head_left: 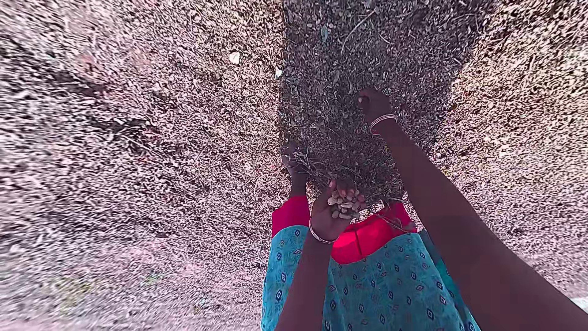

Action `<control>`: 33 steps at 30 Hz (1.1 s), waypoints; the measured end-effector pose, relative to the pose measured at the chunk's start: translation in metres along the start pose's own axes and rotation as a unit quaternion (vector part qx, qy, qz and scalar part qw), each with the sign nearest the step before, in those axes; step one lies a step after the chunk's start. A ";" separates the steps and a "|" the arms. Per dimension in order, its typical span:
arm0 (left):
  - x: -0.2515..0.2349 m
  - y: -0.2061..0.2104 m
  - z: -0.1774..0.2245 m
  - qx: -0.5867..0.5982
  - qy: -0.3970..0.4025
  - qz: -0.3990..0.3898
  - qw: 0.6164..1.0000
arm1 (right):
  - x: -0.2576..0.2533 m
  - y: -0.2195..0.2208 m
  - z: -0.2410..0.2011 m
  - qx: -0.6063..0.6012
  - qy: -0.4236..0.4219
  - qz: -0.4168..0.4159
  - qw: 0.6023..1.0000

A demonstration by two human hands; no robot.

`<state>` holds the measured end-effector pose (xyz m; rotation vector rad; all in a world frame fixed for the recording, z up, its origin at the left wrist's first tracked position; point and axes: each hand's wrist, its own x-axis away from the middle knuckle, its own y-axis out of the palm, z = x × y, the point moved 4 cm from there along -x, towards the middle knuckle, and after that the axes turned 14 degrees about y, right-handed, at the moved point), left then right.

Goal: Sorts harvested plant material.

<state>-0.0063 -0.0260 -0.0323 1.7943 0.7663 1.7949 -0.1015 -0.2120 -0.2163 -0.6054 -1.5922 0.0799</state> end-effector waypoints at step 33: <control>0.003 -0.002 0.001 0.007 0.005 -0.013 1.000 | 0.016 0.016 0.023 0.073 0.048 0.032 0.996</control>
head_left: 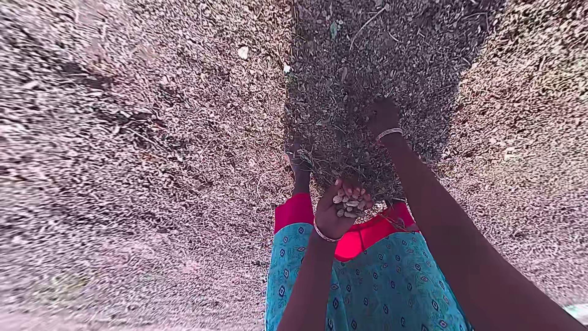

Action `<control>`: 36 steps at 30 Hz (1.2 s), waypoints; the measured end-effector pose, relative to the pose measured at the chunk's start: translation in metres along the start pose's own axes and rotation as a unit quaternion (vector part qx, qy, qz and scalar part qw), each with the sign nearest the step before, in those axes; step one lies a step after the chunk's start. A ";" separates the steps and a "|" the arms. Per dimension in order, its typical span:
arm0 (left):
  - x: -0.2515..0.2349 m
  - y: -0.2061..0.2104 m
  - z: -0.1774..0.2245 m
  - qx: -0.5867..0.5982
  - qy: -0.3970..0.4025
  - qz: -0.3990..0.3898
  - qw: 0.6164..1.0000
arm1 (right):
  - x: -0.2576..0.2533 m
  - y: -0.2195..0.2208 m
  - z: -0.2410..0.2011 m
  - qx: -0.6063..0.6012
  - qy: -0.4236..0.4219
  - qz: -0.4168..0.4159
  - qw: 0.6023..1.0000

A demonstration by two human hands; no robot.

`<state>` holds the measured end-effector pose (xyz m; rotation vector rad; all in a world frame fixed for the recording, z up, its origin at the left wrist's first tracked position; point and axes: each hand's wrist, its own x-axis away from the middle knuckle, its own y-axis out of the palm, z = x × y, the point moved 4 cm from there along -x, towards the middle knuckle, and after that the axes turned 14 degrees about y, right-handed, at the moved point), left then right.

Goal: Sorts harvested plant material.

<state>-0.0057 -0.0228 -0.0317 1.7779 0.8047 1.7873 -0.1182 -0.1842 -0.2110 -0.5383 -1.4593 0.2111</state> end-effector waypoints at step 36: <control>-0.008 0.012 -0.001 0.021 -0.004 -0.029 0.999 | -0.121 -0.192 -0.001 -0.117 0.169 0.211 0.956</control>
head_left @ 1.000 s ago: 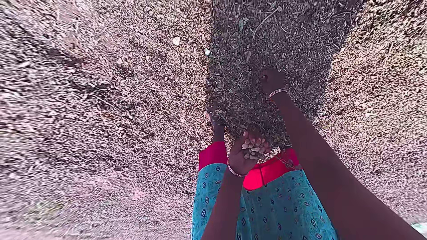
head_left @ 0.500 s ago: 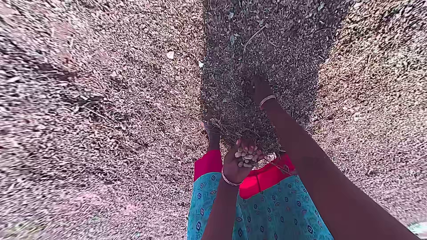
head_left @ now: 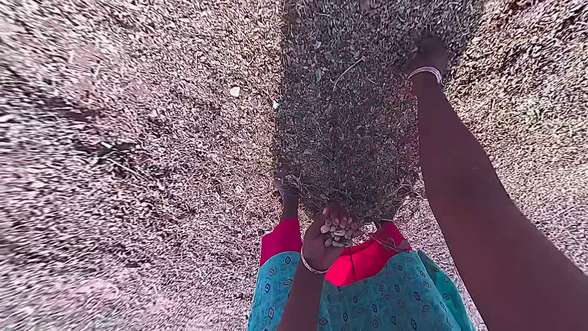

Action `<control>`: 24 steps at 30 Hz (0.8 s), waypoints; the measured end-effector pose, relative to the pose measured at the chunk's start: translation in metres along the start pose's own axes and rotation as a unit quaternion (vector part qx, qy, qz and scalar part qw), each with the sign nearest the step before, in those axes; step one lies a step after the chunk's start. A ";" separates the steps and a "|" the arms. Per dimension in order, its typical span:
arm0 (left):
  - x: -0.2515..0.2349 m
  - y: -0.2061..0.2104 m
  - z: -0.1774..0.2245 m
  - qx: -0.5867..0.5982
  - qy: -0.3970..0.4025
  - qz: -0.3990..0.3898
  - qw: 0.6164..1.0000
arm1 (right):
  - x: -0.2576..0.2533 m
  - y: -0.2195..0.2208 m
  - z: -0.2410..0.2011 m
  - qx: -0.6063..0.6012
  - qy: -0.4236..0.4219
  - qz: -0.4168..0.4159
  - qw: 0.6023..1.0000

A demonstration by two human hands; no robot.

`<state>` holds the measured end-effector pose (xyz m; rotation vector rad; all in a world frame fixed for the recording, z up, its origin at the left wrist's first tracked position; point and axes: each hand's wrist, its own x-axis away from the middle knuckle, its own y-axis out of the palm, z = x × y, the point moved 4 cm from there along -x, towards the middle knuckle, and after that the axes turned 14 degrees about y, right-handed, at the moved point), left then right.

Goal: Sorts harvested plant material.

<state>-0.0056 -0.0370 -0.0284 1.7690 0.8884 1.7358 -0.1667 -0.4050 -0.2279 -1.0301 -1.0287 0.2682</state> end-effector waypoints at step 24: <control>-0.005 0.005 0.001 0.012 0.000 0.008 1.000 | 0.013 0.046 0.051 -0.255 -0.001 -0.100 0.962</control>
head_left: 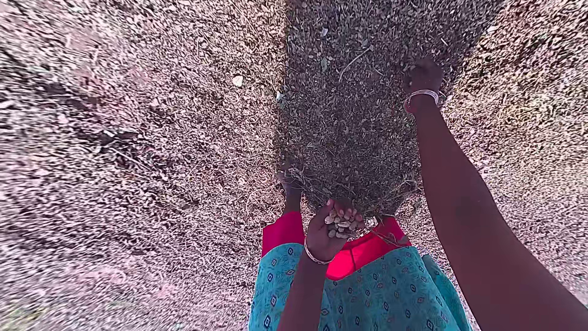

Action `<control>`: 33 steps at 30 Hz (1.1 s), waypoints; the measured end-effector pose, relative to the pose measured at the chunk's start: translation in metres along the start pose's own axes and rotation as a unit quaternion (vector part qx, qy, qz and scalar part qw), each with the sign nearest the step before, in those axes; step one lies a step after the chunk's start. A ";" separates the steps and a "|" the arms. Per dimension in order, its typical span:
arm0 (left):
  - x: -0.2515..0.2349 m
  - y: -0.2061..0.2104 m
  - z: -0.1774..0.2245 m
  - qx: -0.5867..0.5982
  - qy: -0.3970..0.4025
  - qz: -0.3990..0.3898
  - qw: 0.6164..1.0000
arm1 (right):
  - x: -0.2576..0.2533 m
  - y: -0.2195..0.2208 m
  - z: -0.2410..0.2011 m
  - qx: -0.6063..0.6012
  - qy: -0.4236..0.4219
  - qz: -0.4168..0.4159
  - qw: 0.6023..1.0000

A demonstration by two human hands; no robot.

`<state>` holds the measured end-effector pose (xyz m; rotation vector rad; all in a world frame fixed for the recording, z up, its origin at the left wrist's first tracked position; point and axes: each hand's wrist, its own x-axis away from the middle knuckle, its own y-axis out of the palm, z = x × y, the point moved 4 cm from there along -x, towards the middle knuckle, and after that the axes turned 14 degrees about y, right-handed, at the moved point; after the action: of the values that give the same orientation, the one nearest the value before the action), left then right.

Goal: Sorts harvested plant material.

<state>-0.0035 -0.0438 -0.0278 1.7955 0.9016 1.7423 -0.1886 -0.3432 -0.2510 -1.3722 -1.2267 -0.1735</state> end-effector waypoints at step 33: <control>0.003 -0.012 0.005 -0.054 0.106 0.071 0.990 | 0.375 -0.042 0.076 -0.129 -0.377 -0.246 0.884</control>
<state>-0.0002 -0.0329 -0.0346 1.6634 0.7587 2.0609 -0.0999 -0.0936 0.0288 -1.3695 -2.2764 -0.1629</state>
